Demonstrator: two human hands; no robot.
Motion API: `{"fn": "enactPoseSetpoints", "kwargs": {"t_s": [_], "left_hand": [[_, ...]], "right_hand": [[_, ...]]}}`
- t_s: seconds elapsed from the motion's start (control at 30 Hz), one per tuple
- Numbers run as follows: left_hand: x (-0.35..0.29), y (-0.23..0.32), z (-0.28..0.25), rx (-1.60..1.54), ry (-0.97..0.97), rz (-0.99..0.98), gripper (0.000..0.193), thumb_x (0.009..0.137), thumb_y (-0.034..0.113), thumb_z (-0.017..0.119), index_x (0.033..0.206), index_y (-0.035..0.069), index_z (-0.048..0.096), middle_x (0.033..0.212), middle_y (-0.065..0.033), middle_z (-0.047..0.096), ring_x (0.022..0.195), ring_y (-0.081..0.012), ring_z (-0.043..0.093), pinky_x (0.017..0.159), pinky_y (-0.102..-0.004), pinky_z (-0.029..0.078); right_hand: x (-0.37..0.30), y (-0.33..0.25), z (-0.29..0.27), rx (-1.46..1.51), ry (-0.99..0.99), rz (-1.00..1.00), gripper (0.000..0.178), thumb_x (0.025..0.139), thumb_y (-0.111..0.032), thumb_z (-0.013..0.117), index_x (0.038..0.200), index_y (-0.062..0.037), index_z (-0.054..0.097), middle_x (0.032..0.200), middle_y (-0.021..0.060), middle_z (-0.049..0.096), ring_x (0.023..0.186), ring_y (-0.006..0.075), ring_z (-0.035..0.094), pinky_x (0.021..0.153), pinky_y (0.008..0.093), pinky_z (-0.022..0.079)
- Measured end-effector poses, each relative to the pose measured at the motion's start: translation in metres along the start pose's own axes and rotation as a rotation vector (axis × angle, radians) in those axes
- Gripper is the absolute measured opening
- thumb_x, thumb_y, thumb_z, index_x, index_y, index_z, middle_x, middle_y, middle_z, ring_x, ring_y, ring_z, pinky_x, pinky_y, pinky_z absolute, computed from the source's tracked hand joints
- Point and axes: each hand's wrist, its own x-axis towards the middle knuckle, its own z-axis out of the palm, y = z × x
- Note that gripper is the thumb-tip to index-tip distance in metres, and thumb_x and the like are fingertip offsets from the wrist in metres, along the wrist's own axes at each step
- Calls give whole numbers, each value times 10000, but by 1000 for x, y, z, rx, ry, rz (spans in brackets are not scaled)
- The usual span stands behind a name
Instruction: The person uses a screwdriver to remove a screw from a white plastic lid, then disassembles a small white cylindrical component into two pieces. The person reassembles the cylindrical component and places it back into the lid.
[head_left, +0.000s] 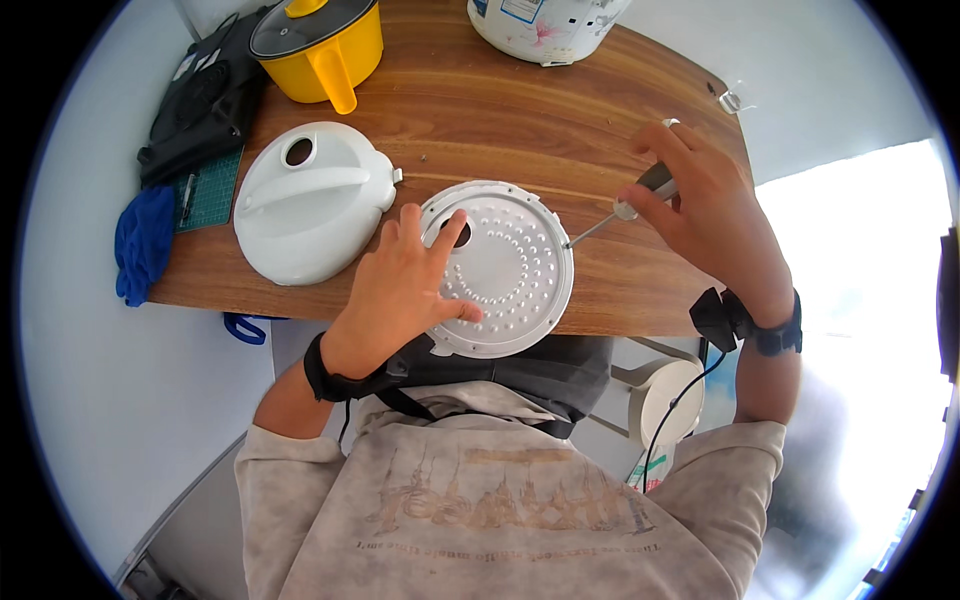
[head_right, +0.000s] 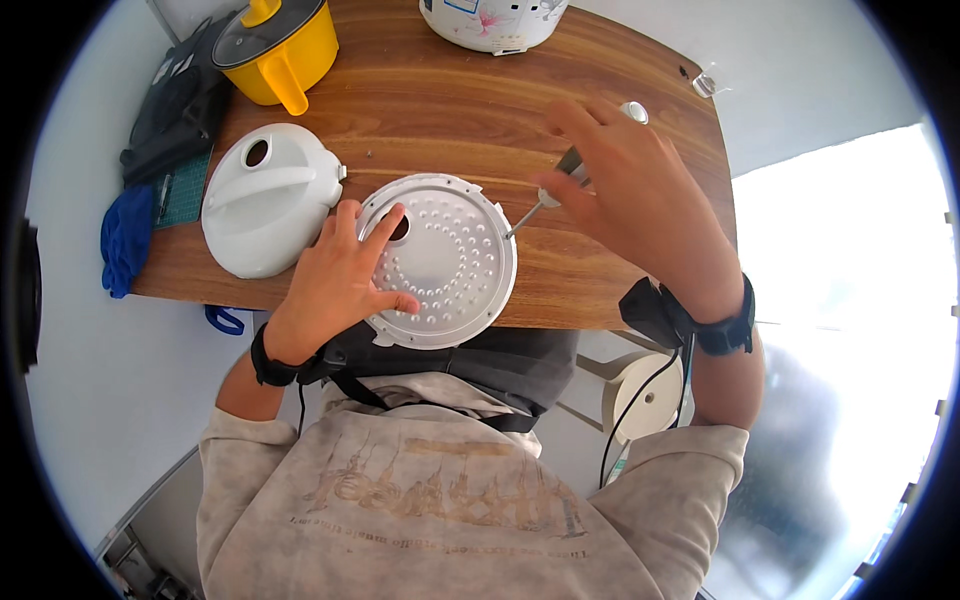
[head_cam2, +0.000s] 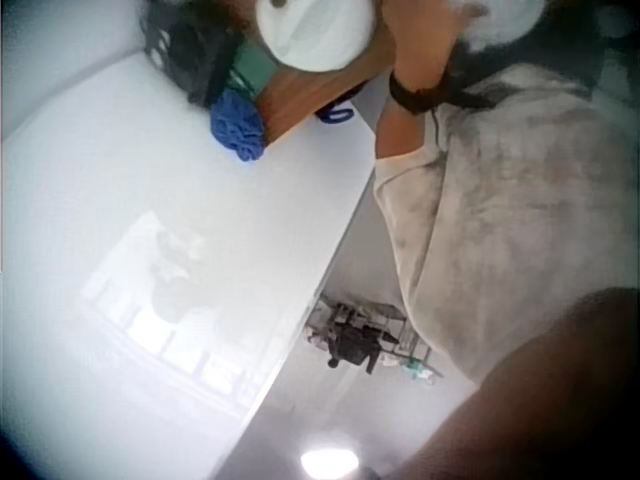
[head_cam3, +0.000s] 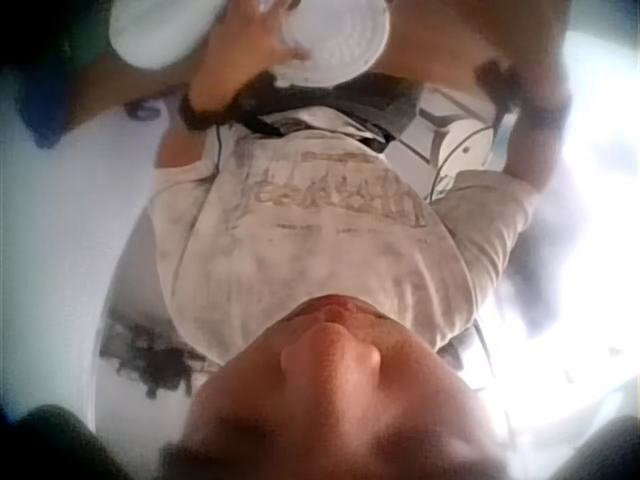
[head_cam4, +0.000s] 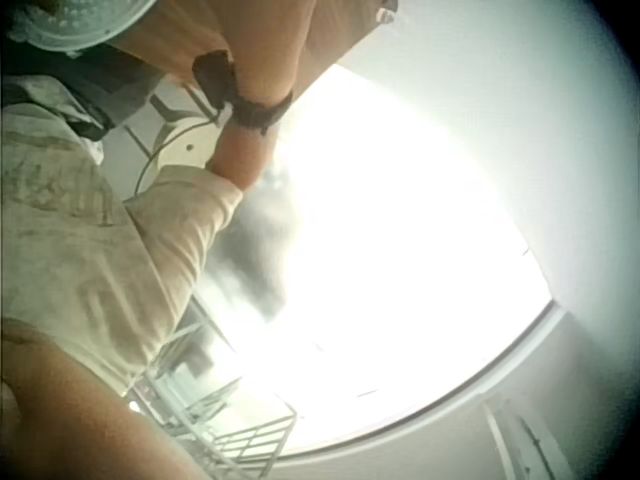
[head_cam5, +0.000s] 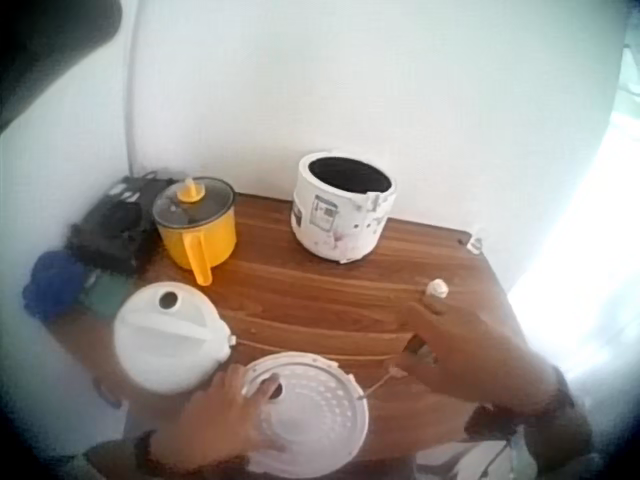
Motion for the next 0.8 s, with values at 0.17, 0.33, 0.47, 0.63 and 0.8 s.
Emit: {"fn": "enactPoseSetpoints", "kwargs": {"t_s": [0.17,0.33,0.47,0.63,0.8], "left_hand": [[-1,0,4,-7,15,-2,1050,601,676,789,1446,128,493,1203,-183,428,1121,-367,548,837,-440,567],[-2,-2,8,-24,34,12,1037,600,651,808,1438,129,490,1192,-172,423,1103,-347,541,777,-421,575],[-2,-1,7,-9,13,-10,1047,601,690,781,1436,129,493,1197,-177,425,1128,-360,547,811,-435,578],[-3,-5,14,-12,93,32,1032,588,608,848,1429,129,490,1180,-161,421,1011,-316,544,658,-387,574],[-2,1,5,-21,-7,-25,1042,599,675,793,1435,130,493,1204,-183,431,1126,-361,555,812,-426,580]], "right_hand": [[8,-3,6,124,76,119,320,855,-213,761,1007,-47,532,703,94,641,624,269,621,645,364,500],[12,1,11,169,74,229,398,853,-337,785,978,-58,532,676,88,646,585,228,624,599,335,505],[8,4,14,-41,112,207,441,857,-395,782,979,-54,530,673,90,647,568,230,633,577,325,510],[9,-1,16,47,132,224,410,870,-348,775,974,-55,508,676,102,643,577,252,645,566,347,505],[12,1,17,125,98,231,362,885,-274,760,1002,-63,490,690,109,642,594,246,639,576,351,500]]}}
